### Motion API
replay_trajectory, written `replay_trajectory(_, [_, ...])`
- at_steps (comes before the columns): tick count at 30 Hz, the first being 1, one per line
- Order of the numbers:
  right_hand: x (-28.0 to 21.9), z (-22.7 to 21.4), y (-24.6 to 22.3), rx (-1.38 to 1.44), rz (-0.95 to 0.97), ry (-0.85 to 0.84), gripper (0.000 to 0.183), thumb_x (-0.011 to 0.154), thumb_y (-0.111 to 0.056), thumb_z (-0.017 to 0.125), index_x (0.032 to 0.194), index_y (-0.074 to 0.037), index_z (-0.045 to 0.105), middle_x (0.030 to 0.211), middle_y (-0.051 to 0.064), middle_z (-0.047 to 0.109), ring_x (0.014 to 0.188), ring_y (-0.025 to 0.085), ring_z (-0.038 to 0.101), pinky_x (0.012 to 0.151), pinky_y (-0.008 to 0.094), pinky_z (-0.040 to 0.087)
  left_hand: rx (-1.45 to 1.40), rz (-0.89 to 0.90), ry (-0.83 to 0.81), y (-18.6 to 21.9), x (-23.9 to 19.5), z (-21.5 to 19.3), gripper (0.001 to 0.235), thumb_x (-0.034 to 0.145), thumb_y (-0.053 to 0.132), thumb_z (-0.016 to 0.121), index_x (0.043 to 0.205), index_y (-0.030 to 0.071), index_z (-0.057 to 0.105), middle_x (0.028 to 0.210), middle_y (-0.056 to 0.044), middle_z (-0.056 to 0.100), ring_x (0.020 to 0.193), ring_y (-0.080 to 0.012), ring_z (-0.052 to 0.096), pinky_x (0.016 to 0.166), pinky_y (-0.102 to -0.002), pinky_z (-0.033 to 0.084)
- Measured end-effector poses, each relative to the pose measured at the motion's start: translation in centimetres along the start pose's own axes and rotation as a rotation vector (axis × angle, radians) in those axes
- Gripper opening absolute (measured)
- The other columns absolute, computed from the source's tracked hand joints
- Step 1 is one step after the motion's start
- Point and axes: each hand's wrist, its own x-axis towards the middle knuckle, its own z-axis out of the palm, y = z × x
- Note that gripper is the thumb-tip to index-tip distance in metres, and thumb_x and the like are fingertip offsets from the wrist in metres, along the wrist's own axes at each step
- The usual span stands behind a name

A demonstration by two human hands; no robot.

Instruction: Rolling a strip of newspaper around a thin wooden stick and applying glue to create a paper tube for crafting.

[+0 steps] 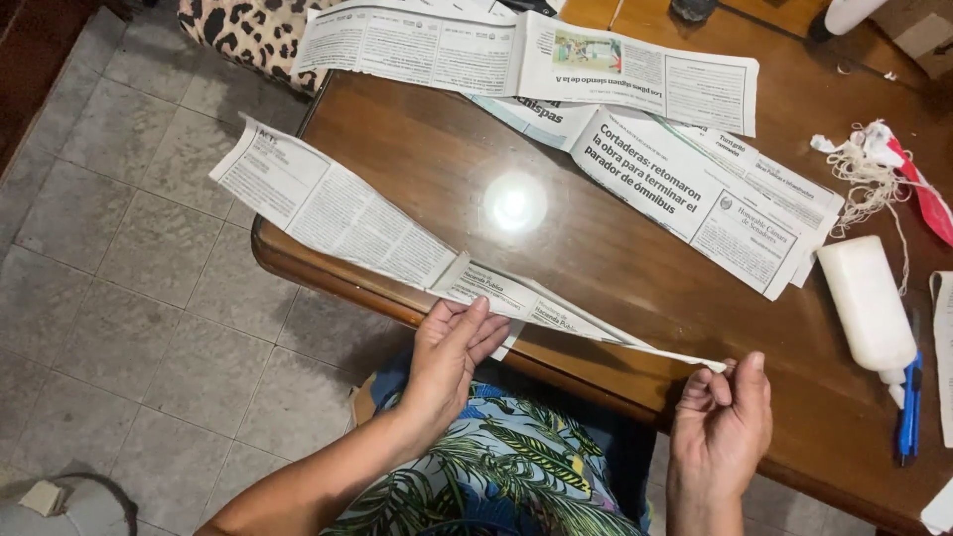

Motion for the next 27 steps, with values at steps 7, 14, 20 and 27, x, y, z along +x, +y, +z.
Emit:
replay_trajectory(7, [1.0,-0.9,-0.1,0.061,0.021,-0.012,0.022,0.093,-0.014,0.061,0.076,-0.014,0.047,0.064,-0.004,0.044,0.048,-0.001,0.04,0.06,0.014,0.054,0.019,0.11,-0.08,0.1,0.0,-0.1,0.008,0.084,0.012,0.059,0.086,0.004,0.056,0.082,-0.014,0.063,0.081,-0.0238,0.066,0.08,-0.036,0.057])
replay_trajectory(14, [2.4,-2.0,-0.5,0.166,0.15,-0.142,0.009,0.09,-0.011,0.057,0.097,-0.005,0.055,0.089,0.005,0.058,0.077,0.006,0.059,0.079,0.017,0.056,0.022,0.074,-0.025,0.0,0.4,0.0,0.019,0.079,0.011,0.064,0.079,0.008,0.046,0.078,-0.018,0.065,0.08,-0.0266,0.067,0.08,-0.039,0.057])
replay_trajectory(20, [4.1,-3.8,-1.1,0.078,0.031,-0.248,0.021,0.089,-0.003,0.056,0.109,-0.007,0.057,0.101,0.004,0.061,0.091,0.006,0.062,0.086,0.015,0.055,-0.008,0.025,-0.026,-0.5,0.9,0.4,0.013,0.082,0.013,0.06,0.081,0.004,0.051,0.082,-0.02,0.065,0.083,-0.0283,0.066,0.083,-0.039,0.056])
replay_trajectory(27, [3.6,-4.1,-1.8,0.235,0.116,-0.186,0.008,0.093,0.0,0.061,0.1,-0.005,0.062,0.094,0.005,0.062,0.074,0.01,0.066,0.077,0.019,0.06,-0.065,0.102,-0.172,-0.9,0.4,-0.2,0.012,0.086,0.008,0.058,0.095,0.001,0.055,0.089,-0.015,0.062,0.083,-0.0249,0.065,0.081,-0.036,0.056])
